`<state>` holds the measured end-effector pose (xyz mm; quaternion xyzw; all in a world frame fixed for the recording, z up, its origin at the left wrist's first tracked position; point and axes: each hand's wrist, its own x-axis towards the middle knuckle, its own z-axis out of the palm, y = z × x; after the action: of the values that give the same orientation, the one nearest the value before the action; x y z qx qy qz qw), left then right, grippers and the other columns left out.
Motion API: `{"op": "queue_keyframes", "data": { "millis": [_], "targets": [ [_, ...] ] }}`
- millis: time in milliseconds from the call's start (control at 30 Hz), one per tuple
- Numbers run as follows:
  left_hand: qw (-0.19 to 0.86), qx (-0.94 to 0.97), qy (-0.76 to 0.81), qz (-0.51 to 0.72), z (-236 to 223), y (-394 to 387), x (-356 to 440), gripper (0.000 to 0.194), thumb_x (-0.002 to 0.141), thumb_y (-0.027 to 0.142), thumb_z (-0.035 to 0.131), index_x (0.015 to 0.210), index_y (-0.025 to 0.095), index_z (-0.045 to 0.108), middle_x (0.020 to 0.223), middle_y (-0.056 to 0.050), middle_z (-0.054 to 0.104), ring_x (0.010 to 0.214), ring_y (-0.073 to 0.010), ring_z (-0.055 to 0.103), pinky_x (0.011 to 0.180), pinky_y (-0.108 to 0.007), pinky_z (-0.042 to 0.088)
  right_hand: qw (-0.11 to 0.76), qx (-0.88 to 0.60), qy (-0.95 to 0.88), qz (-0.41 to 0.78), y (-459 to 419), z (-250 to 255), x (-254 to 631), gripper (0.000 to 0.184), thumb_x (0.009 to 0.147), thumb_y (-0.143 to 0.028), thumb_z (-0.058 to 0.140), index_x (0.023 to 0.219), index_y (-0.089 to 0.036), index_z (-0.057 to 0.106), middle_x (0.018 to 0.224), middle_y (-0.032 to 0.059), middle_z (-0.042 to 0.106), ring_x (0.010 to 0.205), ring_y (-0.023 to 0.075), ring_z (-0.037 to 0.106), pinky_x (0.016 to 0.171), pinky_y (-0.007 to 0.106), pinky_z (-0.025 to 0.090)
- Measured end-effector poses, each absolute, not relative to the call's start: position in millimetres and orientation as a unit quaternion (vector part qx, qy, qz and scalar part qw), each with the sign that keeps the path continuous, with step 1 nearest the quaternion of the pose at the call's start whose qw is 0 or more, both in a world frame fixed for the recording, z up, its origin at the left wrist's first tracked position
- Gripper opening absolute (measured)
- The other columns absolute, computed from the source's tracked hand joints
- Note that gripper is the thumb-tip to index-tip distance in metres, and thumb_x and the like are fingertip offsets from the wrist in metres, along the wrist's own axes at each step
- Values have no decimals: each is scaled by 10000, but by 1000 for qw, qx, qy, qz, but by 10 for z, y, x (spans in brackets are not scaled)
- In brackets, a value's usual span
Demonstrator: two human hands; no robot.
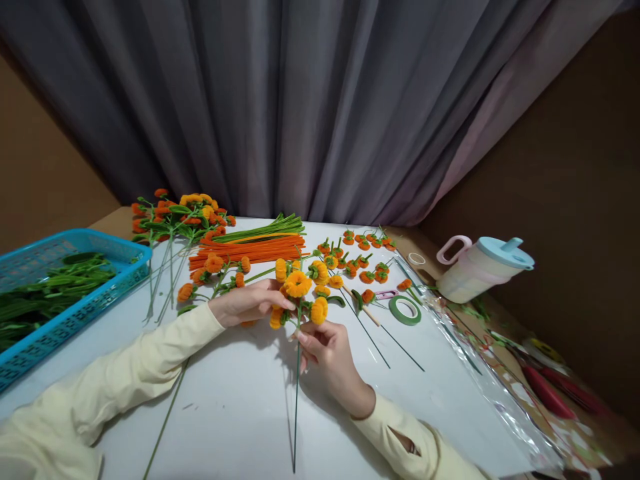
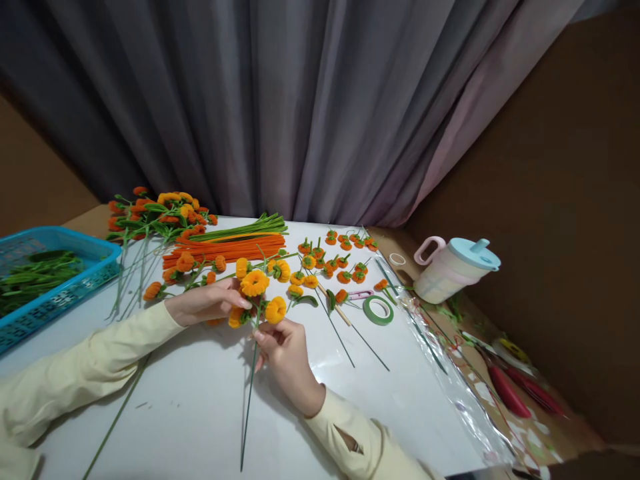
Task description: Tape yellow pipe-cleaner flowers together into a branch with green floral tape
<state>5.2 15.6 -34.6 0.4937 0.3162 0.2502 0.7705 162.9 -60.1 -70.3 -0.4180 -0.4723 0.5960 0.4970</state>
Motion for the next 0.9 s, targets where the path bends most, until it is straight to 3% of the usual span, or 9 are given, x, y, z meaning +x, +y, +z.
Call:
{"op": "queue_keyframes", "data": {
  "millis": [267, 533, 900],
  "targets": [
    [766, 486, 329, 263, -343, 150, 67, 162, 673, 146, 678, 815, 174, 606, 805, 2, 653, 757, -119, 617, 701, -203, 473, 475, -386, -473, 634, -531, -746, 1652, 274, 670, -356, 691, 557, -152, 548, 376, -78, 380, 316, 74, 377, 356, 212, 352],
    [762, 502, 315, 261, -320, 144, 78, 103, 714, 141, 634, 811, 167, 611, 800, -5, 642, 709, -103, 595, 663, -194, 465, 470, -358, -462, 662, -486, -836, 1722, 307, 660, -400, 745, 609, -124, 621, 422, -71, 407, 334, 54, 349, 375, 212, 409],
    [700, 590, 316, 251, -301, 98, 62, 264, 648, 154, 743, 884, 154, 623, 833, -18, 659, 777, -158, 604, 694, -250, 472, 422, -334, -448, 714, -433, -911, 1755, 286, 680, -363, 748, 686, -89, 665, 371, -67, 423, 327, 65, 386, 405, 224, 424]
  ]
}}
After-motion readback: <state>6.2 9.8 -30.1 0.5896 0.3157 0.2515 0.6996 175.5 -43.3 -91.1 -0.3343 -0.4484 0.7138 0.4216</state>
